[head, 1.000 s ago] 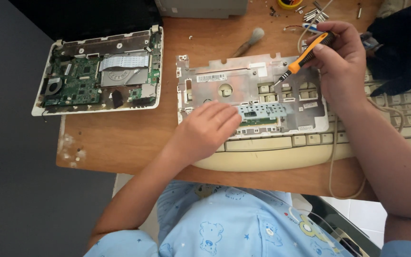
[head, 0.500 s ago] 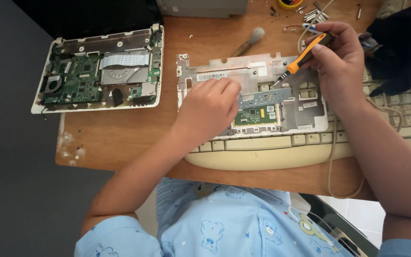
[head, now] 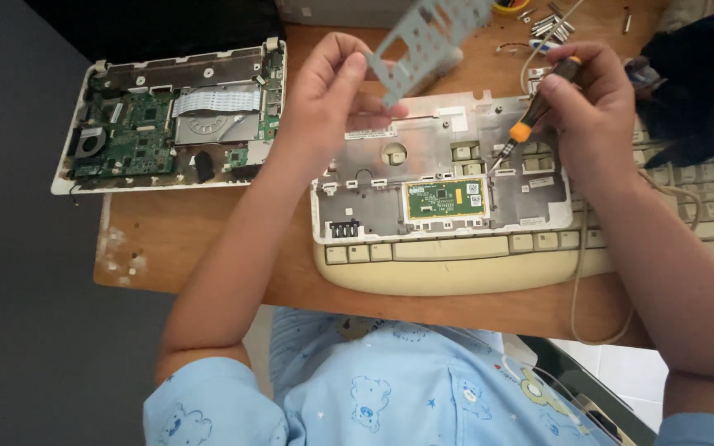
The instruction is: Disassembling internal laptop components using a screwdriver and cleaning them with a cloth
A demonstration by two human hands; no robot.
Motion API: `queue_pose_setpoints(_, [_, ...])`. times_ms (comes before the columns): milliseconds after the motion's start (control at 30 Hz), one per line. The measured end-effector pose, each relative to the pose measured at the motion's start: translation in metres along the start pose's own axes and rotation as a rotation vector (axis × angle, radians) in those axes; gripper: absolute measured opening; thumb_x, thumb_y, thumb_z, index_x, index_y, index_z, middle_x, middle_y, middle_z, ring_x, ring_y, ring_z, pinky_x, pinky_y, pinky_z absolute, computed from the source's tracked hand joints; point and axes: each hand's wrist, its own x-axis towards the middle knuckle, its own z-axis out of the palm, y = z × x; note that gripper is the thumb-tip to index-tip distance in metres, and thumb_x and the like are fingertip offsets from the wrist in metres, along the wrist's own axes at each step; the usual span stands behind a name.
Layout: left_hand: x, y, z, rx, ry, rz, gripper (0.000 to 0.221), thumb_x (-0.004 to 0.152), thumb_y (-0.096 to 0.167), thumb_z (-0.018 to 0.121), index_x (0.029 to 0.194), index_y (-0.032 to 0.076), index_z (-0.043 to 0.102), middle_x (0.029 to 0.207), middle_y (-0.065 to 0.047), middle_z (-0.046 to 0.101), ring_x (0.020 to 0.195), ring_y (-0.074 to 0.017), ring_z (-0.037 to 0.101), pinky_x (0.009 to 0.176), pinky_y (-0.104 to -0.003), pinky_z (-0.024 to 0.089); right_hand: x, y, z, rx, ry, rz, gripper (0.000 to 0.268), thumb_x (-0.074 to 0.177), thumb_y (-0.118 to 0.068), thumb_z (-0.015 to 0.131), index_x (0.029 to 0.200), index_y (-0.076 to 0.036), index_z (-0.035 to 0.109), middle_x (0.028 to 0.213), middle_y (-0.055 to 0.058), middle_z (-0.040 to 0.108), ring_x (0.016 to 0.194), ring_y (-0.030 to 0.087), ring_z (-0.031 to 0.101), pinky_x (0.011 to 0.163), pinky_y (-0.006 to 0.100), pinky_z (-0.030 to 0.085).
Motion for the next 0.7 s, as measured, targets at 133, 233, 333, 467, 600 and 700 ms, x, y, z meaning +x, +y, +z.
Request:
queue_pose_setpoints(133, [0.014, -0.030, -0.006, -0.253, -0.004, -0.021, 0.008, 0.106, 0.020, 0.049, 0.106, 0.013, 0.052, 0.104, -0.018, 0.078, 0.082, -0.0299, 0.081, 0.059, -0.026, 0.064, -0.007, -0.007, 0.004, -0.081, -0.031, 0.032, 0.019, 0.106, -0.003, 0.064, 0.120, -0.014, 0.057, 0.094, -0.001, 0.050, 0.077, 0.005, 0.054, 0.059, 0.019, 0.059])
queue_pose_setpoints(233, [0.012, -0.042, -0.009, -0.328, -0.045, 0.047, 0.009, 0.106, 0.009, 0.052, 0.114, 0.007, 0.048, 0.117, -0.024, 0.072, 0.090, -0.0338, 0.079, 0.077, -0.036, 0.070, -0.004, 0.000, 0.002, -0.015, -0.045, -0.008, 0.023, 0.103, -0.007, 0.071, 0.114, -0.010, 0.051, 0.114, 0.004, 0.053, 0.088, 0.010, 0.058, 0.068, 0.028, 0.067])
queue_pose_setpoints(333, [0.002, -0.044, -0.010, -0.244, -0.065, 0.133, 0.029, 0.102, 0.013, 0.064, 0.125, 0.016, 0.046, 0.106, -0.004, 0.067, 0.094, -0.0214, 0.077, 0.086, -0.030, 0.068, -0.003, 0.010, -0.002, 0.013, -0.096, -0.115, 0.031, 0.095, 0.000, 0.079, 0.111, -0.001, 0.053, 0.106, 0.011, 0.059, 0.093, 0.021, 0.070, 0.074, 0.030, 0.063])
queue_pose_setpoints(467, [0.008, -0.059, -0.015, -0.217, -0.064, 0.187, 0.010, 0.105, 0.007, 0.054, 0.111, 0.014, 0.049, 0.106, -0.010, 0.075, 0.095, -0.0188, 0.077, 0.085, -0.027, 0.066, -0.004, 0.025, -0.007, -0.093, -0.317, -0.219, 0.038, 0.082, -0.003, 0.086, 0.102, -0.002, 0.054, 0.102, 0.015, 0.065, 0.096, 0.023, 0.066, 0.084, 0.033, 0.052])
queue_pose_setpoints(600, [0.013, -0.068, -0.023, -0.037, -0.038, 0.212, 0.007, 0.100, 0.005, 0.057, 0.103, 0.011, 0.055, 0.094, -0.013, 0.077, 0.077, -0.0173, 0.078, 0.069, -0.025, 0.066, -0.003, 0.033, -0.008, -0.174, -0.391, -0.260, 0.035, 0.080, -0.001, 0.087, 0.099, -0.001, 0.057, 0.101, 0.017, 0.067, 0.094, 0.025, 0.067, 0.087, 0.036, 0.050])
queue_pose_setpoints(700, [0.014, -0.067, -0.025, 0.048, -0.031, 0.234, 0.011, 0.097, 0.005, 0.058, 0.105, 0.012, 0.058, 0.090, -0.009, 0.076, 0.076, -0.0138, 0.077, 0.067, -0.022, 0.064, -0.004, 0.031, -0.009, -0.222, -0.397, -0.278, 0.034, 0.080, 0.000, 0.086, 0.098, 0.001, 0.058, 0.100, 0.019, 0.066, 0.095, 0.029, 0.067, 0.087, 0.038, 0.050])
